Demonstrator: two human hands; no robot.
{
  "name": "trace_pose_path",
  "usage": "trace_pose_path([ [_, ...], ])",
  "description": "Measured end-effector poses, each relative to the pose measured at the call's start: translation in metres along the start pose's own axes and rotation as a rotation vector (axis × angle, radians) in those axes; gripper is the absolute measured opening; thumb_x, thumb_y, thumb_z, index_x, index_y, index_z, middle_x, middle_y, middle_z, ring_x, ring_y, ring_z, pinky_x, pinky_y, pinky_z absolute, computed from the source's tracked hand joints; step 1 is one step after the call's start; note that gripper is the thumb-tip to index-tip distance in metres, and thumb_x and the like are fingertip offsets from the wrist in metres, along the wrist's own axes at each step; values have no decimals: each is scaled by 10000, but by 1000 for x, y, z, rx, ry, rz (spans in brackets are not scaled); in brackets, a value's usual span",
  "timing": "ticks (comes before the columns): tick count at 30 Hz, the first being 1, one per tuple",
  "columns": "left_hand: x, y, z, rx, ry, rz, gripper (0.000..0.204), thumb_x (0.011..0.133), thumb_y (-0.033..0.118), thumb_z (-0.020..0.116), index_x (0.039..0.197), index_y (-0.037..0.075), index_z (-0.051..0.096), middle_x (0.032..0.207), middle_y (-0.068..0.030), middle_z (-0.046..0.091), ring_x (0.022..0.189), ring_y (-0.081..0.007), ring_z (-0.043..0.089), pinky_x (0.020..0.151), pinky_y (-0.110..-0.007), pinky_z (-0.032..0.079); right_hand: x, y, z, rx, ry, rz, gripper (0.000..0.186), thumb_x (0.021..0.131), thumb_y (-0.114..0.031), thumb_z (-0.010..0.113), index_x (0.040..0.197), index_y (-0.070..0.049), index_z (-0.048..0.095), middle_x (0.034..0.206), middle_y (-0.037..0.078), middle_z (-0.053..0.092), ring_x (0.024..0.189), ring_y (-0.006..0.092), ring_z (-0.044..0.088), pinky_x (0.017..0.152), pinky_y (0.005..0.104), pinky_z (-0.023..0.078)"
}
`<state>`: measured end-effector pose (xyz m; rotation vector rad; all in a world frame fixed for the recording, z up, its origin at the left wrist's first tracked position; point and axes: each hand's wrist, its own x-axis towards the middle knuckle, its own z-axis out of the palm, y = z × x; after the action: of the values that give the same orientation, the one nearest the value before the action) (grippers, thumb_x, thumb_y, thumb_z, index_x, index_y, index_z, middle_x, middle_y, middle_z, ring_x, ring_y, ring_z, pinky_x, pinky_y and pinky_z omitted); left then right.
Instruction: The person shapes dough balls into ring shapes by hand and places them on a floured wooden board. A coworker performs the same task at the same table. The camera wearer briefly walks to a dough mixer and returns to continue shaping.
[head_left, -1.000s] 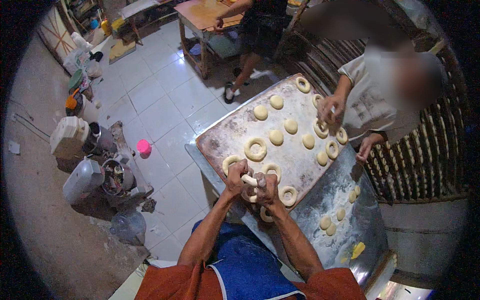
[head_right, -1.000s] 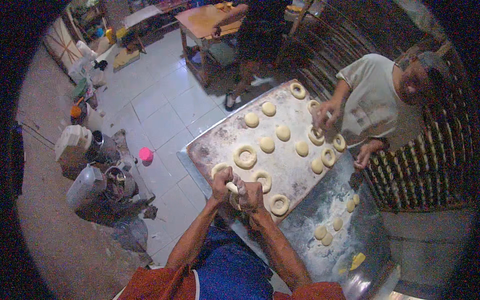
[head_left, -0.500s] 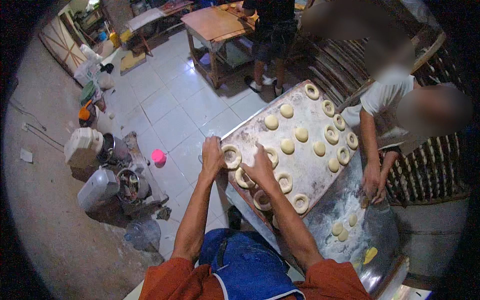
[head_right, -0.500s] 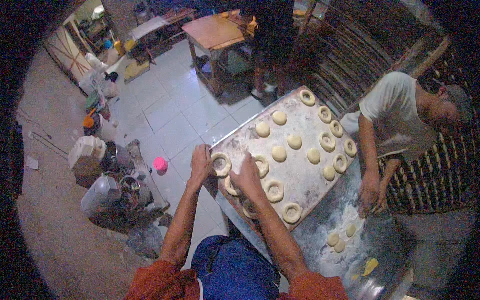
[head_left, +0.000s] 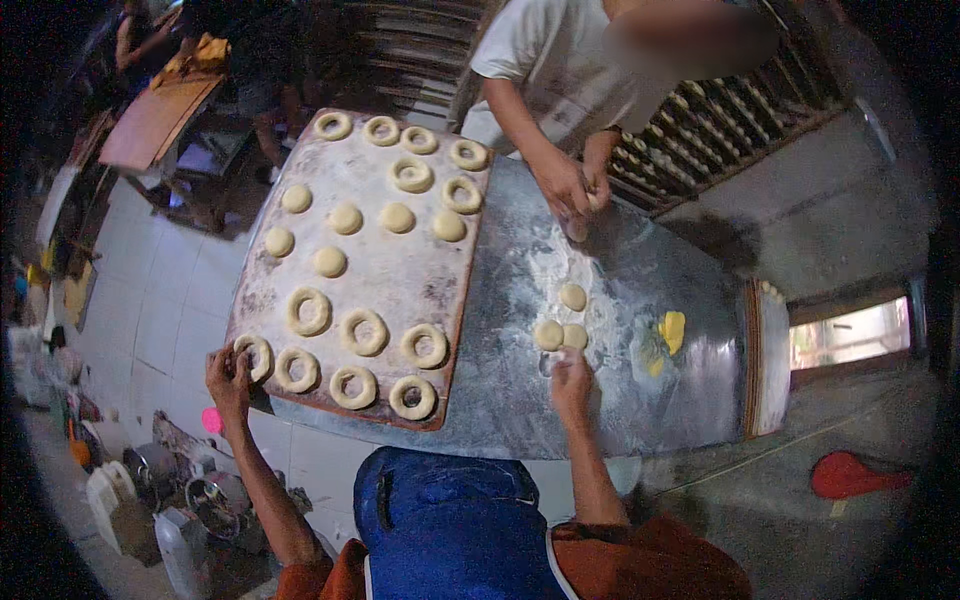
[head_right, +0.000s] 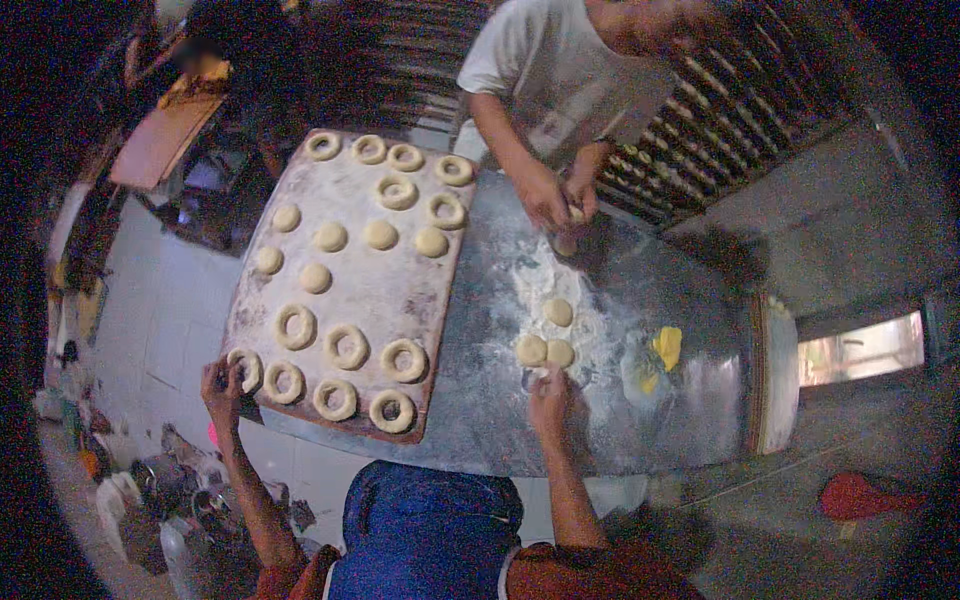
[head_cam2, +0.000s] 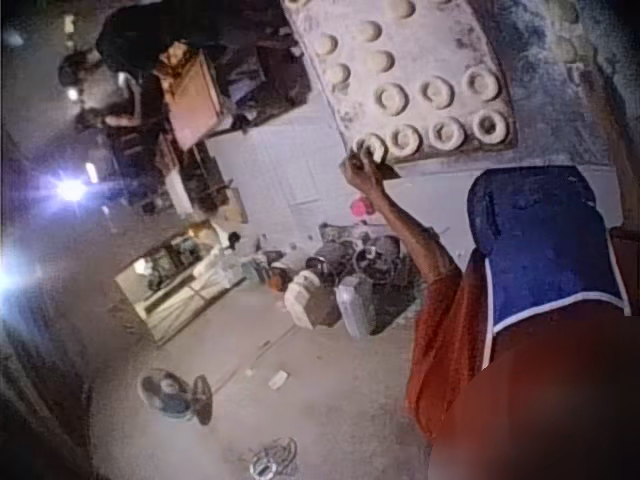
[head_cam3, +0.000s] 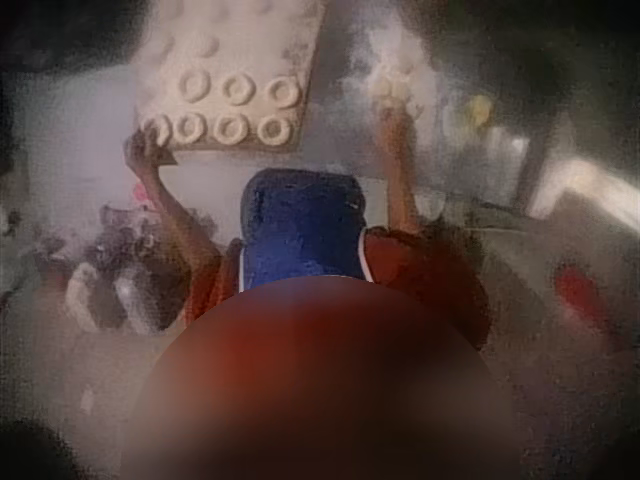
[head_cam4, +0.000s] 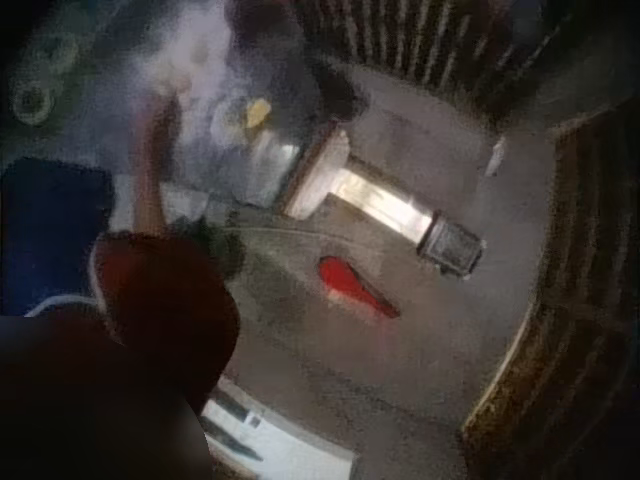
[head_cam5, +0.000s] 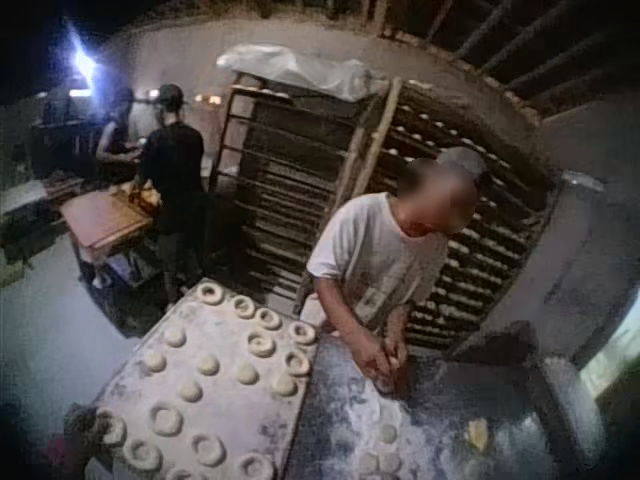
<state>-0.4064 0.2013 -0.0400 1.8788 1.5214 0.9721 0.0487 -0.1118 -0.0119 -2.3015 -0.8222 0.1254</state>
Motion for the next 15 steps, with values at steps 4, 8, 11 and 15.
trace_pose_path([
  [4,6,38,39,17,264,214,333,825,118,667,1114,-27,587,973,-125,575,921,-258,573,779,-346,483,44,32,-9,-346,55,-237,312,823,-196,638,1090,-44,584,1011,207,604,994,373,550,900,471,393],
  [8,-42,153,135,-113,189,261,302,850,96,613,1123,-15,547,1112,-168,579,1051,-314,538,935,-393,406,62,31,-6,-408,-140,-262,352,777,-268,699,1015,-35,586,1009,224,597,1018,391,528,977,539,321],
  [11,-111,260,202,-411,-515,-13,363,841,95,626,1177,-18,551,1154,-165,598,1046,-273,583,913,-354,442,67,29,-16,-10,-313,-100,307,715,-184,739,892,-30,541,942,171,606,909,304,592,890,461,425],
  [15,-180,301,275,-724,-628,-96,312,892,205,645,1105,-20,605,974,-100,664,909,-187,621,760,-311,504,50,65,1,587,-156,38,365,640,-51,767,914,-19,529,916,114,602,802,180,610,752,307,503],
])
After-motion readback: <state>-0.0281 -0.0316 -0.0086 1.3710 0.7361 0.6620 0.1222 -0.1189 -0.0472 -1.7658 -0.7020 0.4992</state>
